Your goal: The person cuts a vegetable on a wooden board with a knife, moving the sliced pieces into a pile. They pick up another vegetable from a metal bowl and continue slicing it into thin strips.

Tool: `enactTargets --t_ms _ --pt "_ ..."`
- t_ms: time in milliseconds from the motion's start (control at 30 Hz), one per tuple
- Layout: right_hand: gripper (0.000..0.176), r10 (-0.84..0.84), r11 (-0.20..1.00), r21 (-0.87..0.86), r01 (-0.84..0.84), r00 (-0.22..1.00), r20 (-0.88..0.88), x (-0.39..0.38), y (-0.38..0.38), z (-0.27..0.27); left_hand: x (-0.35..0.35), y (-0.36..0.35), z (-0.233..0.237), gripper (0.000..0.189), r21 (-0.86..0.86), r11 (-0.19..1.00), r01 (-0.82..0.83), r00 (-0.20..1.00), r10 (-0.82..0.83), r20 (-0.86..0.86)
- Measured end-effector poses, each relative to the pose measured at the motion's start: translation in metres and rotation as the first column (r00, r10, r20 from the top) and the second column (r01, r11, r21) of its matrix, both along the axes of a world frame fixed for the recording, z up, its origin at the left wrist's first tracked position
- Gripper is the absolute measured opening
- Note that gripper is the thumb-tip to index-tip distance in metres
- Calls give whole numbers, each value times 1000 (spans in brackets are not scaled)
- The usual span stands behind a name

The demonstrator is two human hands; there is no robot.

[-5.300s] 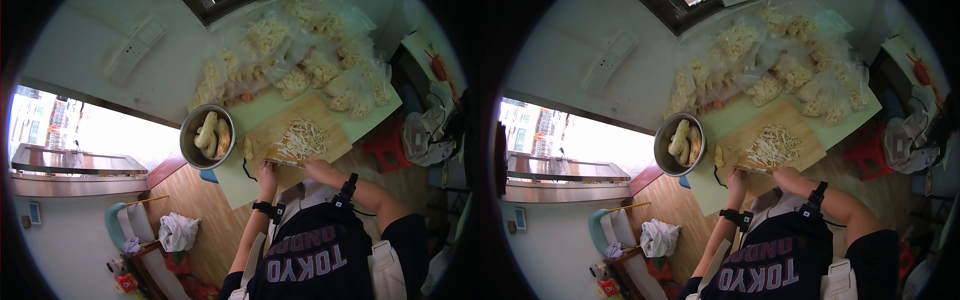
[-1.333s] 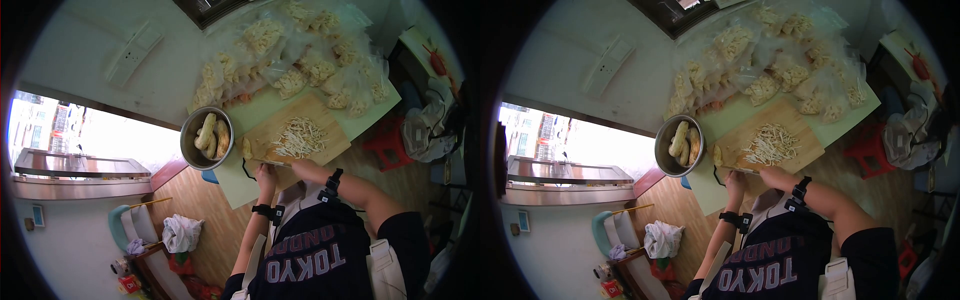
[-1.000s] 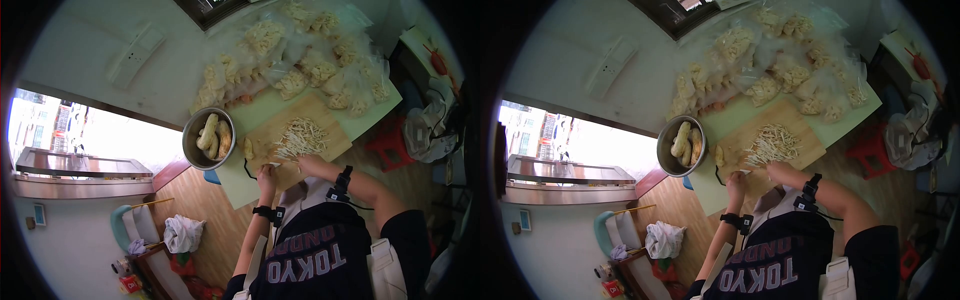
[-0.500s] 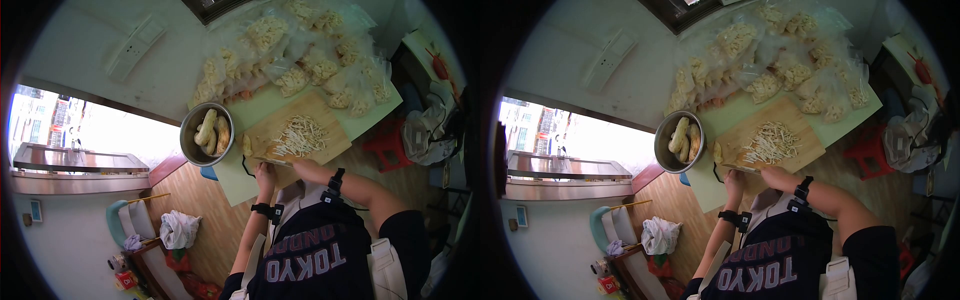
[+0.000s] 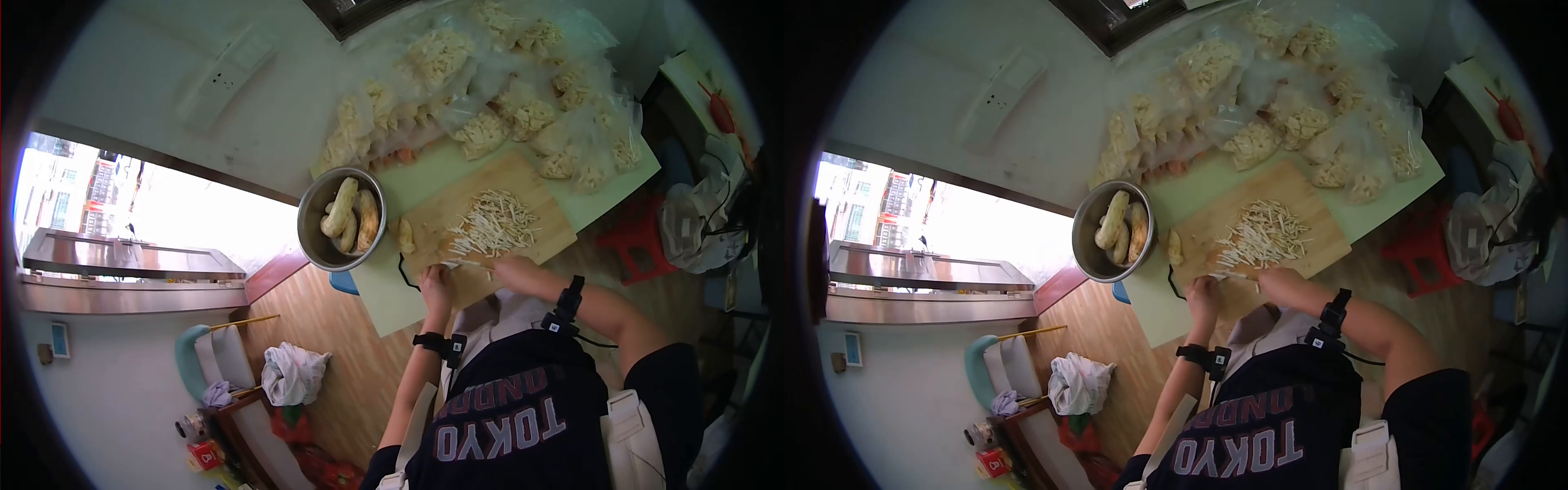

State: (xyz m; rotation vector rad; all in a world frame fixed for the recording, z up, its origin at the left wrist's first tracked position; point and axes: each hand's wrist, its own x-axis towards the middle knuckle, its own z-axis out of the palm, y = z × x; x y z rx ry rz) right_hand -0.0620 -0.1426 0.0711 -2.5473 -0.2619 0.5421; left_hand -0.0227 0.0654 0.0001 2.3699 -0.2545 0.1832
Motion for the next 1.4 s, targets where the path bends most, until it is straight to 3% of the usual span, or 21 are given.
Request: enactTargets --t_ms 200,400,467,600,667,900,967,1100,1167,1300,1400 --pt "17 24 995 -99 -30 998 -60 -5 13 -1 1 0 -3 7 16 1000 -23 999 23 22" --pt "19 40 998 -56 -41 999 -23 4 21 -2 2 -1 -2 9 -17 999 -33 999 33 15" --pt "19 -2 999 45 2 1000 13 11 27 -8 3 0 -2 12 -13 999 -30 1000 30 10" --pt "18 -15 997 79 10 998 65 27 31 -20 1 1 3 8 57 998 4 1000 -4 -4" --pt "18 -13 999 42 18 993 -115 35 26 -21 -1 1 3 7 63 998 5 1000 -5 -5" --pt "20 -109 994 14 110 993 -51 2 -3 -17 -3 1 3 5 12 1000 -2 1000 2 7" --pt "18 7 1000 -8 -7 1000 14 -5 -2 -14 -2 -1 3 5 10 1000 -18 1000 18 14" --pt "17 59 993 -102 -62 998 -32 -3 4 9 -2 1 -1 6 15 1000 -12 999 12 32" --pt "16 96 994 -64 -94 995 30 -1 2 12 -2 2 -2 6 13 1000 -6 1000 6 30" --pt "16 147 988 -50 -149 989 -33 7 10 -12 -1 1 1 9 10 1000 -22 999 22 28" --pt "17 -6 996 85 -1 996 89 15 25 -34 -1 1 2 7 18 1000 -21 1000 20 13"
